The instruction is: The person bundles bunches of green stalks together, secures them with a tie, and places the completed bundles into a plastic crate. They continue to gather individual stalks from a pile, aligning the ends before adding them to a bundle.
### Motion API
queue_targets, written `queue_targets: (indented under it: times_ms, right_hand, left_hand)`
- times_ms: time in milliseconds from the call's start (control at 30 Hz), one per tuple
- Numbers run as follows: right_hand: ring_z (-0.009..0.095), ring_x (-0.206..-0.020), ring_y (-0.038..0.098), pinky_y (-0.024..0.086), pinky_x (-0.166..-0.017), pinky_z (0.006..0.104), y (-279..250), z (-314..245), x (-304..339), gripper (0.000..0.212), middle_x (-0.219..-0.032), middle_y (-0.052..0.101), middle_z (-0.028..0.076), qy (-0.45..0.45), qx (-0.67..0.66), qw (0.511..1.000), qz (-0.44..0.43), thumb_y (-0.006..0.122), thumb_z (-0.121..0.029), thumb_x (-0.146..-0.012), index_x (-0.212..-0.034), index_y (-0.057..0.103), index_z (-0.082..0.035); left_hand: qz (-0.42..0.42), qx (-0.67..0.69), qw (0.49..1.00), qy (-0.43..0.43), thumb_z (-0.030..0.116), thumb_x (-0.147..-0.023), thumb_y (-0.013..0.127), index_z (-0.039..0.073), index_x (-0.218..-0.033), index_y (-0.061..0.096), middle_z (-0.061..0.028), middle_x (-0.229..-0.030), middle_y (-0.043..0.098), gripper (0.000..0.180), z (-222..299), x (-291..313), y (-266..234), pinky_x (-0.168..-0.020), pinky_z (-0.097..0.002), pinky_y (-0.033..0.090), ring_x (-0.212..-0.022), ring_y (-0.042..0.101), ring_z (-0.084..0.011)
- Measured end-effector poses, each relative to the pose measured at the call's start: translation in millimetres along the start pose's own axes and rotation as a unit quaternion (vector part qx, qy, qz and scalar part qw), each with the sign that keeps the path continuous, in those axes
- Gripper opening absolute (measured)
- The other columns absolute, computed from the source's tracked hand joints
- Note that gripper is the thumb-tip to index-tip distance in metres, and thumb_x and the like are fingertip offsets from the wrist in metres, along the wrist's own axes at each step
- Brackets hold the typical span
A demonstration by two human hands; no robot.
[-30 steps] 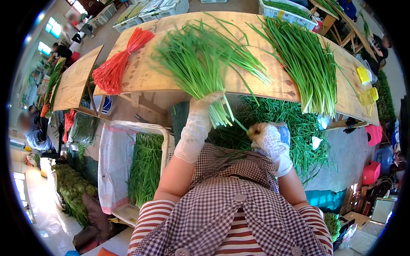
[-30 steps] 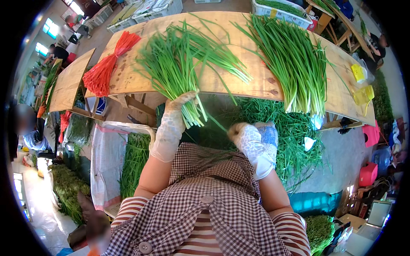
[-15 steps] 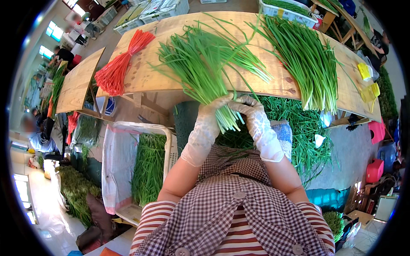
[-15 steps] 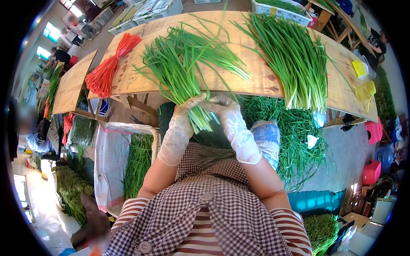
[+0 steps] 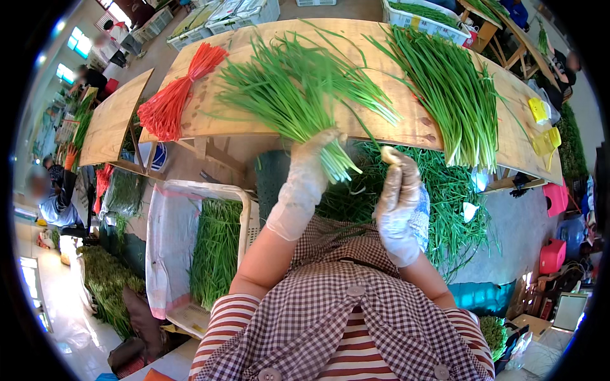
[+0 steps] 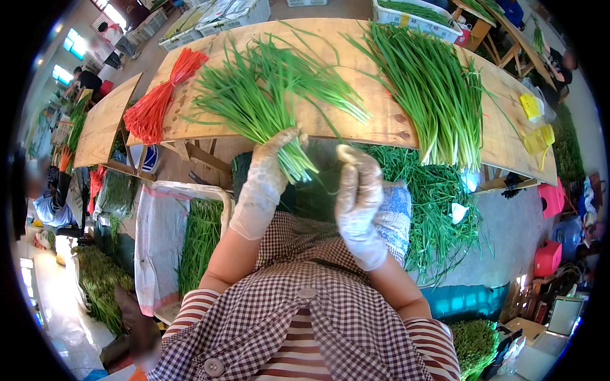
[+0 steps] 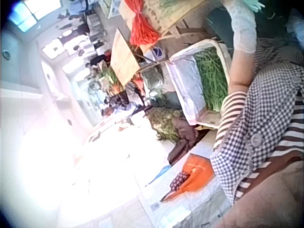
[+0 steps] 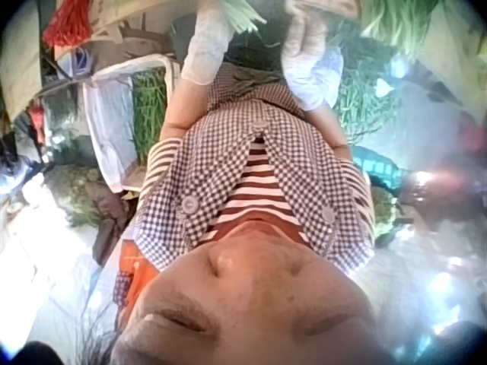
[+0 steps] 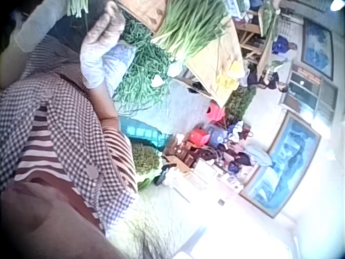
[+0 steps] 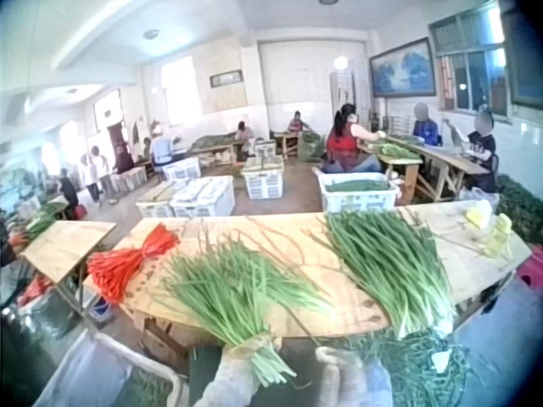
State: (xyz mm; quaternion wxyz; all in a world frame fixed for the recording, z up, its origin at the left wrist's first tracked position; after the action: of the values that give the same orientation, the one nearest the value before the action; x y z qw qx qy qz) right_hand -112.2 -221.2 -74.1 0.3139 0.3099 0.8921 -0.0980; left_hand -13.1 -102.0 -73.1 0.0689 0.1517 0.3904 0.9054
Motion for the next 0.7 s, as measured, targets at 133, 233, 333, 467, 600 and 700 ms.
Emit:
queue_targets:
  times_ms: [133, 233, 333, 467, 600, 700]
  right_hand:
    - [0.021, -0.098, 0.052, 0.039, -0.089, 0.0333, 39.2, 22.6, -11.4, 0.021, -0.105, 0.057, 0.011, 0.025, -0.028, 0.998, -0.046, 0.045, -0.009, -0.089, -0.105, 0.056, -0.001]
    - [0.019, -0.089, 0.058, 0.046, -0.077, 0.0289, 29.0, 10.7, -17.7, 0.018, -0.095, 0.061, 0.01, 0.011, -0.016, 0.998, -0.064, 0.052, -0.013, -0.087, -0.097, 0.061, -0.001]
    - [0.019, -0.075, 0.062, 0.05, -0.064, 0.0272, 20.0, 3.1, -18.4, 0.02, -0.089, 0.063, 0.01, 0.003, 0.093, 0.986, -0.135, 0.065, -0.017, -0.078, -0.091, 0.064, -0.002]
    - [0.017, -0.072, 0.062, 0.05, -0.062, 0.0249, 17.6, 24.8, -19.5, 0.022, -0.082, 0.065, 0.01, 0.294, 0.132, 0.925, -0.202, 0.066, -0.014, -0.076, -0.094, 0.064, -0.001]
    - [0.01, -0.067, 0.058, 0.049, -0.062, 0.0232, 15.6, 33.2, -19.9, 0.024, -0.079, 0.064, 0.005, 0.473, -0.178, 0.85, -0.15, 0.064, -0.019, -0.08, -0.093, 0.063, 0.002]
    - [0.009, -0.068, 0.058, 0.048, -0.063, 0.0214, 19.0, 30.2, -20.2, 0.023, -0.079, 0.064, 0.006, 0.44, -0.117, 0.873, -0.175, 0.065, -0.018, -0.079, -0.092, 0.063, 0.002]
  left_hand:
    - [-0.014, 0.02, 1.0, -0.017, 0.002, -0.077, 0.063, -0.001, -0.098, 0.056, -0.0085, -0.089, 0.061, 0.022, -22.2, 6.6, 16.3, -0.064, -0.0266, 0.053, -0.076, 0.061, -0.0179]
    - [0.06, -0.047, 0.997, -0.026, 0.003, -0.078, 0.063, 0.0, -0.099, 0.056, -0.0075, -0.088, 0.061, 0.023, -7.1, 3.9, 5.0, -0.064, -0.0251, 0.051, -0.076, 0.06, -0.016]
    - [0.039, -0.061, 0.997, -0.016, 0.004, -0.078, 0.063, 0.0, -0.1, 0.055, -0.0065, -0.087, 0.06, 0.024, -10.1, 0.0, -3.2, -0.063, -0.0258, 0.051, -0.077, 0.06, -0.0152]
    - [-0.005, -0.03, 0.999, -0.027, 0.007, -0.08, 0.061, -0.002, -0.101, 0.055, -0.0069, -0.086, 0.061, 0.024, -15.7, 4.2, -1.8, -0.062, -0.0279, 0.051, -0.076, 0.06, -0.0164]
    - [-0.055, -0.026, 0.996, -0.071, 0.006, -0.08, 0.059, -0.002, -0.102, 0.055, -0.0074, -0.087, 0.061, 0.024, -15.5, 1.0, -8.8, -0.064, -0.0277, 0.051, -0.076, 0.06, -0.0168]
    - [0.002, -0.068, 0.996, -0.064, 0.002, -0.079, 0.058, -0.002, -0.1, 0.055, -0.0081, -0.088, 0.061, 0.021, -14.5, 4.7, -6.6, -0.064, -0.0286, 0.051, -0.076, 0.06, -0.0176]
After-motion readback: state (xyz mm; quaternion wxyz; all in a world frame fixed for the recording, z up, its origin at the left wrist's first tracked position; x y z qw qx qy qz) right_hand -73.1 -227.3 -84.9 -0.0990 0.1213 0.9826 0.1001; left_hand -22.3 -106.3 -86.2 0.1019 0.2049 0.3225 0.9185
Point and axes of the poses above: each hand's wrist, its own x-axis away from the middle knuckle, its own y-axis out of the palm, z = x × y, the point moved 1 cm from there along -x, towards the middle knuckle
